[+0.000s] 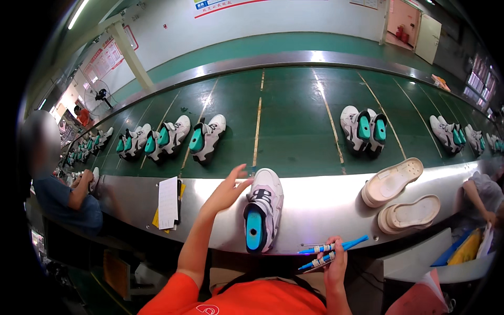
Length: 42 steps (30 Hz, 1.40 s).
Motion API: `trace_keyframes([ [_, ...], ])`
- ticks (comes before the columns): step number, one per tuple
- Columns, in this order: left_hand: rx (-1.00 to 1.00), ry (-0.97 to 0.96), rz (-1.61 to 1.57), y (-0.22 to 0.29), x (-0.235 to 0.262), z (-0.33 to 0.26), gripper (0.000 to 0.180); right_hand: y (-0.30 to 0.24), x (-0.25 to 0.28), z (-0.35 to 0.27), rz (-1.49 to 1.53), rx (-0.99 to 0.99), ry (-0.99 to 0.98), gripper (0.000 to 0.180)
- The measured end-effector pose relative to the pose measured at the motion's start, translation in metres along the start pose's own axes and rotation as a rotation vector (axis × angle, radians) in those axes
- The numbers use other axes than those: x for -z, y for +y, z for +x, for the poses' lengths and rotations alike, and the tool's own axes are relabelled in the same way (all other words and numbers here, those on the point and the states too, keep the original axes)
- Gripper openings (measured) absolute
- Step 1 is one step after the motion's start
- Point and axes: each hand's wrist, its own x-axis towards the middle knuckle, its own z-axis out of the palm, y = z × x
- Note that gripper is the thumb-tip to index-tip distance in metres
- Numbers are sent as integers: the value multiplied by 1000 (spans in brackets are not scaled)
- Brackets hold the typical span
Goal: The person applies a substance to the heel area of white and teal sneakers using a blue pen-like tool. They pick up shoes from a conveyor belt, apply the substance to the heel, and place the shoes back on the belt. The process is repeated for multiple shoes.
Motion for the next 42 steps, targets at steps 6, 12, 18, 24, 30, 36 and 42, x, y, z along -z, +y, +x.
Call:
trace_keyframes([
  [6,174,-146,-225,-31,-53,72,34,-6,0,-7,10,88,-35,18],
  [12,-50,63,-795,23,-16,16,36,-4,-9,-11,-85,164,-47,41],
  [18,-484,231,-501,82,-2,-82,40,-30,-51,-7,-31,543,-25,43],
  [24,-579,267,-373,90,-9,-93,40,-42,-98,-21,149,941,-124,40],
  [30,-545,266,-407,86,-8,-91,41,-25,-94,-10,164,1035,-514,48],
  [36,-571,275,-386,81,-3,-90,41,-30,-107,-7,103,1134,-553,52],
  [42,-606,252,-365,79,1,-89,41,-39,-111,-13,-37,1146,-448,53],
])
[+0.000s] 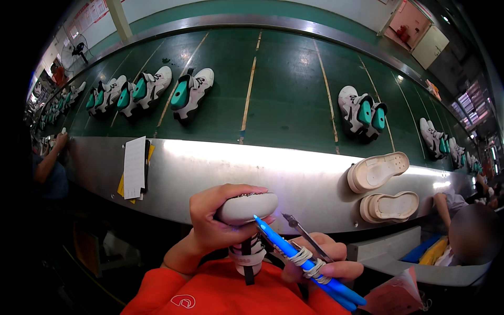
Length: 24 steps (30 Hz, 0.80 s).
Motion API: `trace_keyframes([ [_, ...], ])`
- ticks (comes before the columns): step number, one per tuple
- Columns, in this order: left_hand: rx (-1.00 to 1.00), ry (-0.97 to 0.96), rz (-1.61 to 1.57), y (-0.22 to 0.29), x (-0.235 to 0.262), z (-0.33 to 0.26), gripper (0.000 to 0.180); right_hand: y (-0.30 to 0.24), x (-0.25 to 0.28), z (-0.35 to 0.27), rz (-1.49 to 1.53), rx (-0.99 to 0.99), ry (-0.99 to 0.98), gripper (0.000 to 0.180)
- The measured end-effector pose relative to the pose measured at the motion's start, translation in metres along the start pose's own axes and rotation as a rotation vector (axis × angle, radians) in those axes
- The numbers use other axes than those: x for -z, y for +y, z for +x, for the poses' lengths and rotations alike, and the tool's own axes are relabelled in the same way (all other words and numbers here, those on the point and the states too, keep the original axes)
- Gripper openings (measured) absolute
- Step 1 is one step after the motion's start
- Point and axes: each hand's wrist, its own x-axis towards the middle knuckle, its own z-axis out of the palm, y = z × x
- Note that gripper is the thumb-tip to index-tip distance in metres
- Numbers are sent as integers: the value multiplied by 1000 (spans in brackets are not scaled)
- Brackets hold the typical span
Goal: The person applies a substance to the heel area of white and teal sneakers using a blue pen-like tool. They pick up shoes from a conveyor belt, apply the substance to the heel, and place the shoes back on the belt. The process is repeated for multiple shoes.
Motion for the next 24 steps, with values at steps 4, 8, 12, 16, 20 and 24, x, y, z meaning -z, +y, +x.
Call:
trace_keyframes([
  [4,2,-41,5,1,2,-3,41,-18,-5,14,-281,-149,40,50],
  [8,-31,-26,27,4,2,-5,40,-29,2,32,-273,-237,-154,51],
  [12,7,-6,58,0,7,-1,42,-31,29,30,-141,-138,-191,40],
  [16,224,126,61,-34,20,30,44,-33,-8,28,-630,-237,485,46],
  [20,305,161,560,-130,57,41,47,-23,18,0,-350,-525,368,41],
  [24,600,-67,627,-171,51,7,54,-16,30,-27,-78,-813,455,31],
])
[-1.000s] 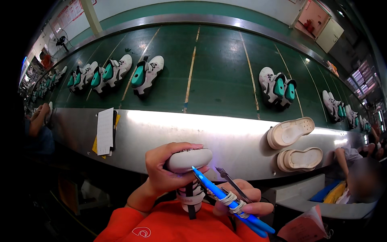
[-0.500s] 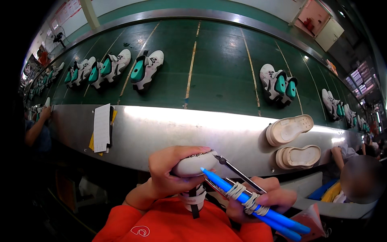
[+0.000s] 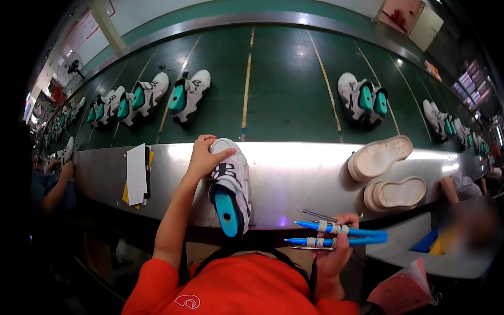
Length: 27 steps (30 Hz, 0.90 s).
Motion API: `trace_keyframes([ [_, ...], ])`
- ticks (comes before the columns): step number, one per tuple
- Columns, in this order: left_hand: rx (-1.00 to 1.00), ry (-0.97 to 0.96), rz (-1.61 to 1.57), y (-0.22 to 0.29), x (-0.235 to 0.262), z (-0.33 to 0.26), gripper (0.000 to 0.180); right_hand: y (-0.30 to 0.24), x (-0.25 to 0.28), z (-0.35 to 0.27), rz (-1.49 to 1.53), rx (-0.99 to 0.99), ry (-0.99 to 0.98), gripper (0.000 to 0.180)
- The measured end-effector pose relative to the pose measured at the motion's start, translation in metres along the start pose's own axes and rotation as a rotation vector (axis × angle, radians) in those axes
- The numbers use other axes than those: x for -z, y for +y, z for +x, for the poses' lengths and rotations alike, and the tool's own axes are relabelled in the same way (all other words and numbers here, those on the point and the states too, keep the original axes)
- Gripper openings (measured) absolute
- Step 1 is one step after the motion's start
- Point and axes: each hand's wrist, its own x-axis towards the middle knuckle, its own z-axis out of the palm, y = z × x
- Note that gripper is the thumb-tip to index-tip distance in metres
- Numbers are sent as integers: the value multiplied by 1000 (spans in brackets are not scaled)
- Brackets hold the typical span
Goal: The person applies a substance to the heel area of white and teal sneakers using a blue pen-like tool. They pick up shoes from a conveyor belt, apply the substance to the heel, and place the shoes back on the belt. The process is repeated for multiple shoes.
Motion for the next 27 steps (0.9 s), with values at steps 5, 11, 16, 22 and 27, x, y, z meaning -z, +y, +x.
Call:
trace_keyframes([
  [5,-140,224,-340,22,6,-46,74,14,7,5,184,-217,-47,21],
  [11,-893,234,-105,4,24,-168,79,22,2,8,131,-285,-62,24],
  [16,-1374,373,387,-21,-4,-166,57,30,-4,3,98,-322,-206,27],
  [22,-1245,37,-125,14,36,-138,62,12,-12,-4,55,-216,-220,30],
  [27,-828,-179,-611,75,104,-115,79,-12,-15,-7,49,-57,-134,32],
])
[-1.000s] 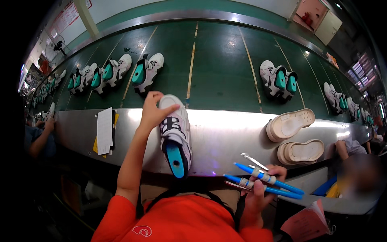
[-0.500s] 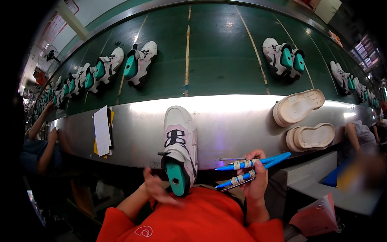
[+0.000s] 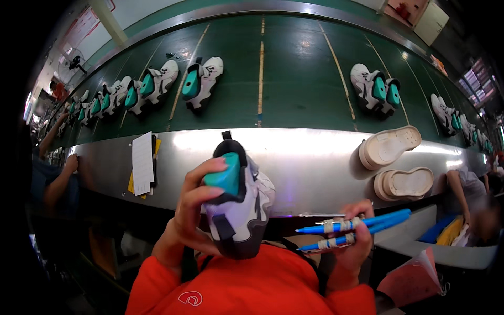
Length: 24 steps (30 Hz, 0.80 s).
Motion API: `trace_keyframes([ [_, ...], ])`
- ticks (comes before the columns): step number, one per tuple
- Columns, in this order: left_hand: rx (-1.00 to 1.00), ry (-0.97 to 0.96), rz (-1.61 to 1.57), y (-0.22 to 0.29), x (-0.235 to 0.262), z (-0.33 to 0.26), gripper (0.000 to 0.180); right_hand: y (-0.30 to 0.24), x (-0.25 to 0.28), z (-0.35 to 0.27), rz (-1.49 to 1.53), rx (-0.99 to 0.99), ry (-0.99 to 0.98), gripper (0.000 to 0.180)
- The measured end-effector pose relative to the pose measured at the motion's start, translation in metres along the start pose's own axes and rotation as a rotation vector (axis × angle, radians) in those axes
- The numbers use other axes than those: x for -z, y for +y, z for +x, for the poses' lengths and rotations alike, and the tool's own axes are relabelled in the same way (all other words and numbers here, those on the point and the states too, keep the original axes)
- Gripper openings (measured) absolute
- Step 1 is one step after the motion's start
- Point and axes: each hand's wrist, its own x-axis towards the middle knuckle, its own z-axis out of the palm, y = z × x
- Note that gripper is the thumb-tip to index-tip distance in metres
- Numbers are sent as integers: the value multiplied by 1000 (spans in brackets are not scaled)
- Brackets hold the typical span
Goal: The person applies a substance to the heel area of white and teal sneakers using a blue pen-like tool. They pick up shoes from a conveyor belt, apply the substance to the heel, and place the shoes back on the belt. The process is repeated for multiple shoes.
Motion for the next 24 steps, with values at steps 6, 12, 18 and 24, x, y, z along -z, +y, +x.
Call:
trace_keyframes([
  [6,53,-48,-29,15,-8,12,76,-33,-35,-17,-16,129,-195,41],
  [12,20,-57,36,9,-11,8,69,-37,-36,-14,-3,67,-590,31],
  [18,27,-33,-25,10,-5,12,70,-26,-45,-21,-107,179,-485,32],
  [24,28,-34,-46,9,0,10,71,-24,-47,-18,-123,216,-541,33],
])
